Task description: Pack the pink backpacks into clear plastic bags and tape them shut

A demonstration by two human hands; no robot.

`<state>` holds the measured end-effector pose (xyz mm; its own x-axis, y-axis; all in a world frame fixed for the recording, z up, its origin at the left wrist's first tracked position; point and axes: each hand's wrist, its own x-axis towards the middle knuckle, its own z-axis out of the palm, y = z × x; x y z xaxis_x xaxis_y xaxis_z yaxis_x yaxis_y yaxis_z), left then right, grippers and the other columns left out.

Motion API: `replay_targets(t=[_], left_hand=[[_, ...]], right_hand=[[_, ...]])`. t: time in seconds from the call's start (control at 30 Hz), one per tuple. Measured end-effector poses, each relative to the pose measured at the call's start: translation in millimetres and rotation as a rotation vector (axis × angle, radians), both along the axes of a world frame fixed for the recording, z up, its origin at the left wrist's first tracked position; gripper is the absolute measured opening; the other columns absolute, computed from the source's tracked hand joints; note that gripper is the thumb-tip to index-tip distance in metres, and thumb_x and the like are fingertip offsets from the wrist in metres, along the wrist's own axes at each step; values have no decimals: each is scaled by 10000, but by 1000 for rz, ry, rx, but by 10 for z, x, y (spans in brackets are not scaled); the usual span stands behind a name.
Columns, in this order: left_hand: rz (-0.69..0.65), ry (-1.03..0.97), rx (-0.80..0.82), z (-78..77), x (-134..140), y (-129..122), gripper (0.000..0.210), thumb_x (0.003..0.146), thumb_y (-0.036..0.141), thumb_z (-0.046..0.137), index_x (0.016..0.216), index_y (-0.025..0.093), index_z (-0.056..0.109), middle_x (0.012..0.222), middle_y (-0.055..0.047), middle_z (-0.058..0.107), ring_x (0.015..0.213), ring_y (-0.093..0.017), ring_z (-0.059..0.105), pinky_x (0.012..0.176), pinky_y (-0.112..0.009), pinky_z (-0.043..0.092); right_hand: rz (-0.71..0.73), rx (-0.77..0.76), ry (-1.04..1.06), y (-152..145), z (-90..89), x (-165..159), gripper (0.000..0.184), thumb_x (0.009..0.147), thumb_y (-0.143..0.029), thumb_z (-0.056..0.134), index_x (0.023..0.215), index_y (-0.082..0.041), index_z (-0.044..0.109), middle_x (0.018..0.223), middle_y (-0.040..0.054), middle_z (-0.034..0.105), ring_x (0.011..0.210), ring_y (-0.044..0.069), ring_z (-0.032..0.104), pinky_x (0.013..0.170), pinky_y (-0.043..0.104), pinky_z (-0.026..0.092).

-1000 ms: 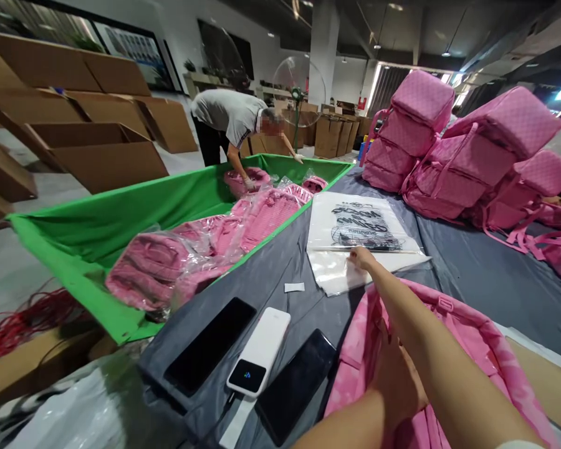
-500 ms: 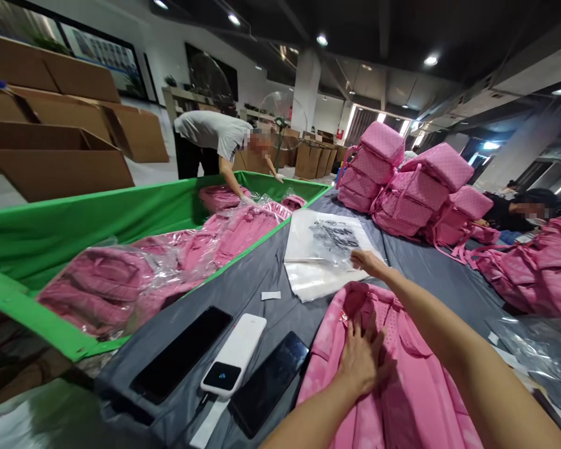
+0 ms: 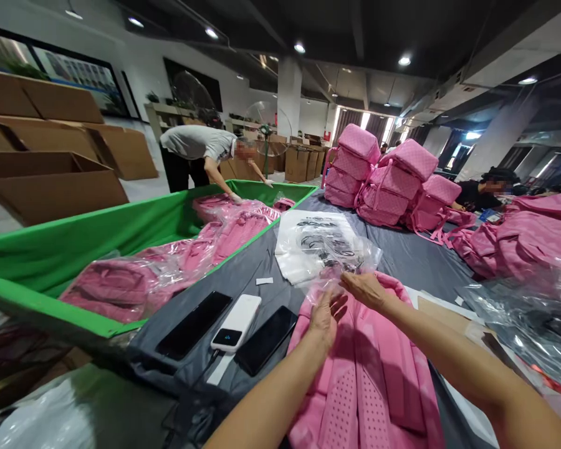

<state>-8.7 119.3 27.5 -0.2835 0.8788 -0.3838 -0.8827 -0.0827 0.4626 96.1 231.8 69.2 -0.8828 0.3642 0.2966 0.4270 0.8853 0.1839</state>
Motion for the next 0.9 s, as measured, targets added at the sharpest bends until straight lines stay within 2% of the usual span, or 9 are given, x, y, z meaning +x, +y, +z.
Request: replay_targets(t=[0.17, 0.3, 0.4, 0.53, 0.63, 0.7, 0.77, 0.83, 0.9], left_hand=[[-72, 124, -179, -70, 63, -467, 295, 929, 462, 658, 919, 175, 588, 912, -90, 744, 680, -182, 740, 609, -267, 540], [-36, 406, -212, -218, -22, -695, 361, 857, 501, 713, 946, 159, 638, 955, -127, 752, 660, -198, 746, 630, -298, 562], [35, 678, -168, -366, -102, -802, 502, 739, 652, 746, 825, 167, 653, 765, -76, 713, 625, -189, 704, 600, -286, 535], [89, 910, -158, -449, -251, -947, 567, 620, 657, 801, 521, 215, 460, 486, 41, 465, 521, -157, 565, 546, -260, 463], [205, 1173, -121, -325, -375, -1033, 357, 677, 455, 814, 593, 212, 568, 640, -1, 561, 700, -203, 616, 713, -318, 530], [371, 1494, -88, -190, -452, -1029, 216, 760, 324, 761, 931, 202, 711, 1009, -91, 664, 1009, -270, 643, 945, -402, 521], [460, 1796, -120, -82, -536, -976, 373, 843, 233, 669, 1216, 212, 674, 1216, -141, 618, 1164, -308, 602, 1038, -464, 480], [420, 1918, -192, -54, -631, -920, 347, 890, 173, 580, 1218, 221, 684, 1105, -125, 629, 1049, -294, 638, 958, -438, 520], [425, 1908, -193, -120, -703, -921, 305, 914, 142, 511, 1119, 223, 722, 954, -85, 616, 883, -252, 650, 835, -371, 549]], right_hand=[[75, -66, -95, -431, -273, 245, 250, 1081, -289, 424, 926, -182, 588, 727, 17, 631, 590, 129, 516, 527, 265, 198], [62, -183, -7, -721, -430, 318, 243, 1071, -296, 433, 929, -200, 606, 841, 43, 674, 625, 141, 559, 530, 261, 233], [-3, -450, 203, -765, -455, 241, 290, 1058, -369, 442, 852, -210, 568, 848, 43, 686, 674, 156, 614, 564, 244, 332], [-252, -775, 568, -553, -298, -11, 343, 1058, -452, 331, 820, -242, 461, 603, -20, 576, 531, 169, 575, 526, 261, 410], [-344, -705, 689, -457, -139, -223, 303, 1055, -450, 316, 853, -255, 429, 596, -34, 511, 523, 182, 529, 520, 275, 370], [-312, -618, 633, -552, -80, -345, 281, 1060, -442, 332, 913, -242, 462, 635, -23, 522, 552, 186, 530, 538, 275, 336], [-214, -482, 456, -746, -64, -420, 292, 1055, -476, 389, 1042, -210, 510, 674, -8, 569, 568, 189, 551, 551, 270, 316], [-86, -312, 238, -930, -66, -416, 388, 1010, -515, 517, 1207, -180, 526, 799, 44, 660, 638, 202, 608, 563, 258, 319], [-40, -187, 79, -996, -51, -329, 402, 981, -408, 602, 1308, -182, 539, 1000, 110, 711, 731, 210, 649, 563, 246, 330]])
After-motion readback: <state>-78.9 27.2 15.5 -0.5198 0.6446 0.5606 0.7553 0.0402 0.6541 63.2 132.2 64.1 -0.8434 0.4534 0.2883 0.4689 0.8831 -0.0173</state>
